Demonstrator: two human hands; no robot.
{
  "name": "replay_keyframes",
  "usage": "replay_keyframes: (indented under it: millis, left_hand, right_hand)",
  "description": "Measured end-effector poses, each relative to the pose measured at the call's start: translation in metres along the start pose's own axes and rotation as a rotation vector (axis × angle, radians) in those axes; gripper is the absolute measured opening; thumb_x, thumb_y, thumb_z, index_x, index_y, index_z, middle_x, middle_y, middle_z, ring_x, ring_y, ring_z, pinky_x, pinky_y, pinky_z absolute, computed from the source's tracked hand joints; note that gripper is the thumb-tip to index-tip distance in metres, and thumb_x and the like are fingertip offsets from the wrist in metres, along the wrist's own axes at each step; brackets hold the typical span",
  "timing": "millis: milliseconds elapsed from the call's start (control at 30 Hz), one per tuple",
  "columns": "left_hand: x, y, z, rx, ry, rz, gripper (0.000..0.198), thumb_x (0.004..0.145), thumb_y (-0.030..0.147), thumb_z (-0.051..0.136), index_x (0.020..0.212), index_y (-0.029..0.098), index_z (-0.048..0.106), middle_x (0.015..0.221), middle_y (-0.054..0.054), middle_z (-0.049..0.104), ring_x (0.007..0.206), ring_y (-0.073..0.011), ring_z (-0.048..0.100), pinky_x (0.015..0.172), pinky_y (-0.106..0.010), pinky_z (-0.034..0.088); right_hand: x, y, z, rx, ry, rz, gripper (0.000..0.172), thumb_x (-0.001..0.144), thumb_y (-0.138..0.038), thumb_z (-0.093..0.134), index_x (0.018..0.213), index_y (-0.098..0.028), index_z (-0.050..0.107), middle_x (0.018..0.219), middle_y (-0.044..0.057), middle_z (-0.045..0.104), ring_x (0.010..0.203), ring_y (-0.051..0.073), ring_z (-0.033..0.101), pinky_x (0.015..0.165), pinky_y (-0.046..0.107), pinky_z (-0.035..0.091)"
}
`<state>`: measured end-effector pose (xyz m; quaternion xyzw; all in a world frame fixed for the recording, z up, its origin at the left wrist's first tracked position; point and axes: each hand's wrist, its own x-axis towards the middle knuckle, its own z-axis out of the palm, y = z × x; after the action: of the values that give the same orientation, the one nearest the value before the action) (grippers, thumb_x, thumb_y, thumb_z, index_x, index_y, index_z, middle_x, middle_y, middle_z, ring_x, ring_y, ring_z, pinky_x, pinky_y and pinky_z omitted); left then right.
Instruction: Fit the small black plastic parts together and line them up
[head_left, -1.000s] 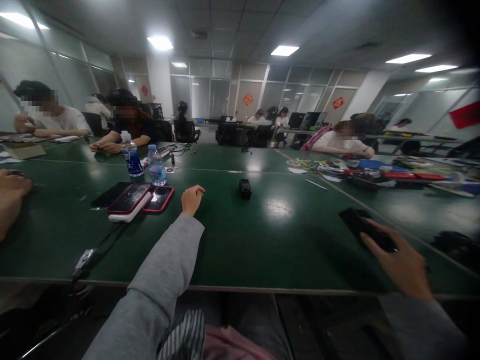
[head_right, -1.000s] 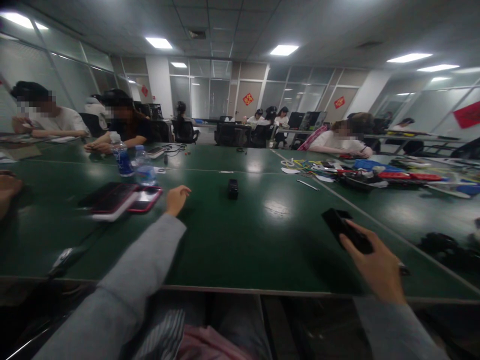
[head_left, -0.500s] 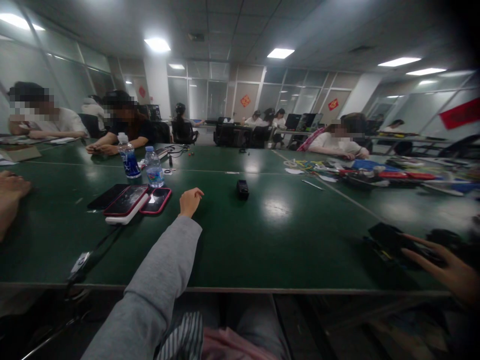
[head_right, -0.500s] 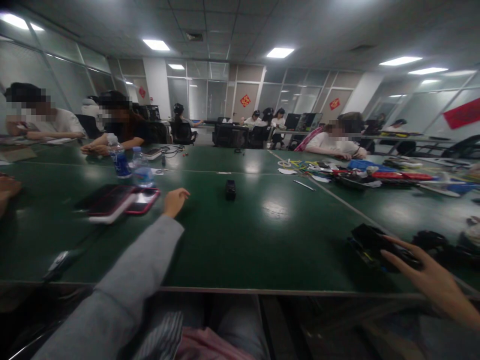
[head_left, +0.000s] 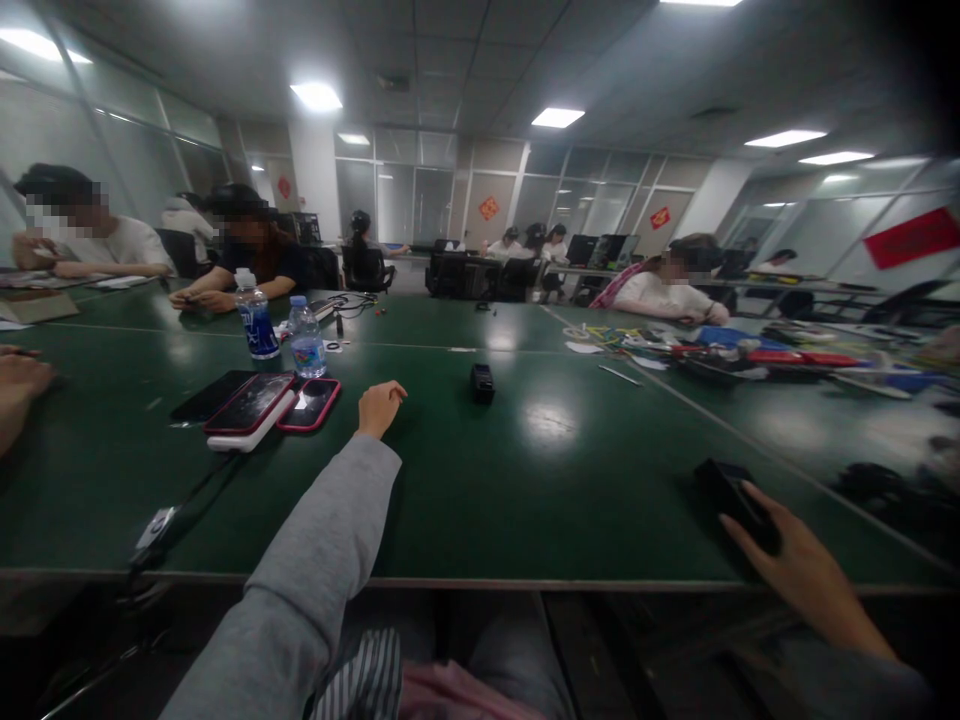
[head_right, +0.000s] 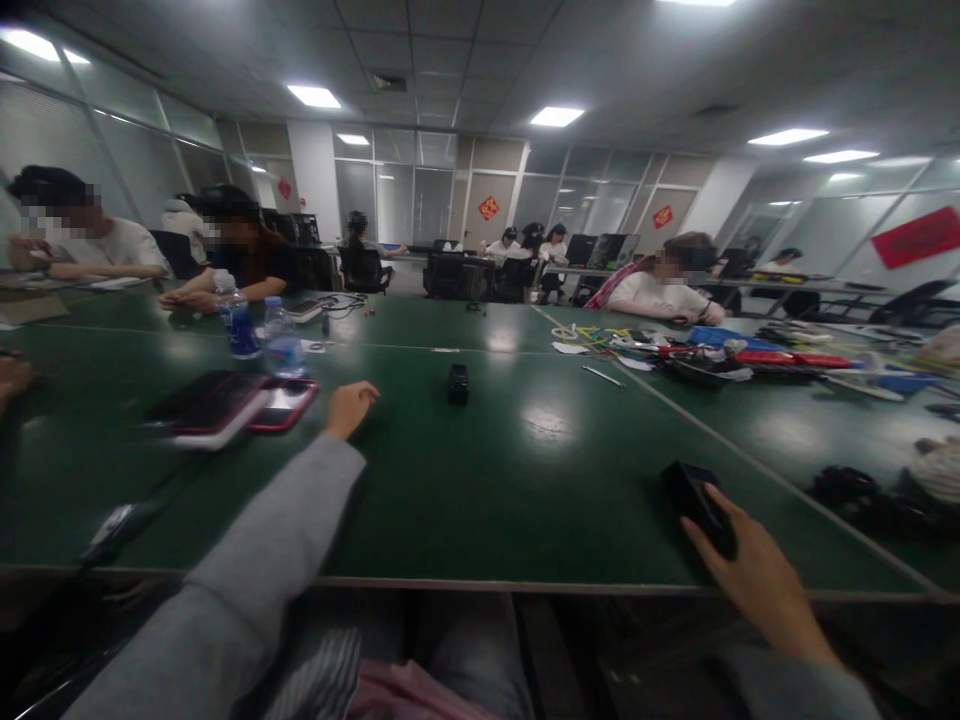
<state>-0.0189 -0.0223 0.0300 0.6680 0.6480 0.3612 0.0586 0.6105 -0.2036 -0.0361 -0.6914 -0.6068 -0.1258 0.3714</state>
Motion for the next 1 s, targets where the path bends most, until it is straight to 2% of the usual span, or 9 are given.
replay_keyframes:
  millis: [100, 167, 333, 500, 633, 733, 800, 900, 1000]
  left_hand:
    - [0.001, -0.002, 0.002, -0.013, 0.001, 0.017, 0.033, 0.091, 0.017, 0.041, 0.087, 0.028, 0.072, 0.084, 0.002, 0.073, 0.082, -0.0153, 0.066, 0.077, -0.027, 0.047]
    - [0.002, -0.004, 0.004, -0.018, 0.002, 0.022, 0.034, 0.091, 0.017, 0.041, 0.086, 0.028, 0.073, 0.083, 0.002, 0.073, 0.082, -0.0156, 0.066, 0.076, -0.027, 0.047]
    - [0.001, -0.002, 0.002, -0.011, -0.015, 0.023, 0.034, 0.091, 0.017, 0.041, 0.087, 0.027, 0.073, 0.084, 0.002, 0.073, 0.083, -0.0154, 0.066, 0.079, -0.028, 0.047]
    - [0.001, 0.002, 0.001, -0.005, -0.036, 0.028, 0.033, 0.092, 0.016, 0.042, 0.088, 0.027, 0.073, 0.084, 0.001, 0.073, 0.084, -0.016, 0.067, 0.079, -0.028, 0.048]
    - [0.0, 0.003, 0.004, -0.013, -0.039, 0.04, 0.034, 0.091, 0.013, 0.041, 0.09, 0.027, 0.072, 0.087, 0.001, 0.073, 0.086, -0.0161, 0.067, 0.082, -0.029, 0.049]
    - [0.0, 0.004, 0.007, -0.025, -0.035, 0.067, 0.036, 0.09, 0.01, 0.04, 0.096, 0.027, 0.071, 0.097, 0.0, 0.073, 0.093, -0.016, 0.066, 0.086, -0.029, 0.048]
    - [-0.001, 0.004, 0.008, -0.03, -0.035, 0.089, 0.038, 0.089, 0.008, 0.04, 0.1, 0.027, 0.07, 0.104, -0.001, 0.072, 0.098, -0.0161, 0.065, 0.09, -0.029, 0.048]
    - [-0.001, 0.003, 0.01, -0.043, -0.031, 0.121, 0.04, 0.087, 0.005, 0.04, 0.106, 0.026, 0.068, 0.111, -0.001, 0.069, 0.104, -0.0162, 0.063, 0.095, -0.03, 0.046]
    - [0.0, 0.002, 0.012, -0.071, -0.011, 0.157, 0.04, 0.088, 0.006, 0.041, 0.112, 0.026, 0.065, 0.116, -0.002, 0.066, 0.107, -0.0165, 0.061, 0.098, -0.03, 0.045]
  right_hand:
    - [0.002, -0.031, 0.001, 0.033, -0.21, -0.017, 0.081, 0.077, -0.071, 0.053, 0.146, -0.031, 0.04, 0.136, 0.018, 0.053, 0.119, 0.035, 0.056, 0.098, 0.049, 0.047]
    - [0.003, -0.064, 0.004, 0.076, -0.31, -0.067, 0.079, 0.078, -0.068, 0.053, 0.146, -0.029, 0.04, 0.139, 0.015, 0.051, 0.12, 0.033, 0.056, 0.104, 0.047, 0.045]
    - [0.005, -0.185, 0.026, 0.17, -0.533, -0.307, 0.071, 0.086, -0.058, 0.052, 0.147, -0.024, 0.037, 0.14, 0.01, 0.051, 0.123, 0.027, 0.055, 0.107, 0.046, 0.044]
    - [0.017, -0.305, 0.062, 0.223, -0.652, -0.563, 0.064, 0.09, -0.047, 0.051, 0.148, -0.025, 0.035, 0.132, 0.01, 0.057, 0.115, 0.026, 0.059, 0.1, 0.046, 0.047]
    - [0.042, -0.376, 0.108, 0.181, -0.737, -0.658, 0.064, 0.09, -0.039, 0.057, 0.148, -0.024, 0.035, 0.118, 0.012, 0.064, 0.102, 0.028, 0.063, 0.089, 0.043, 0.05]
    - [0.058, -0.409, 0.149, 0.129, -0.711, -0.624, 0.065, 0.091, -0.039, 0.056, 0.15, -0.024, 0.033, 0.115, 0.014, 0.063, 0.102, 0.029, 0.061, 0.088, 0.042, 0.048]
    - [0.062, -0.419, 0.172, 0.112, -0.635, -0.572, 0.063, 0.094, -0.042, 0.051, 0.151, -0.023, 0.029, 0.117, 0.015, 0.06, 0.106, 0.029, 0.057, 0.089, 0.042, 0.047]
    - [0.061, -0.418, 0.193, 0.125, -0.526, -0.53, 0.065, 0.097, -0.048, 0.042, 0.154, -0.025, 0.02, 0.118, 0.014, 0.057, 0.109, 0.028, 0.053, 0.09, 0.041, 0.045]
    - [0.061, -0.407, 0.201, 0.162, -0.491, -0.533, 0.072, 0.096, -0.053, 0.042, 0.155, -0.026, 0.012, 0.12, 0.013, 0.056, 0.111, 0.028, 0.051, 0.091, 0.042, 0.045]
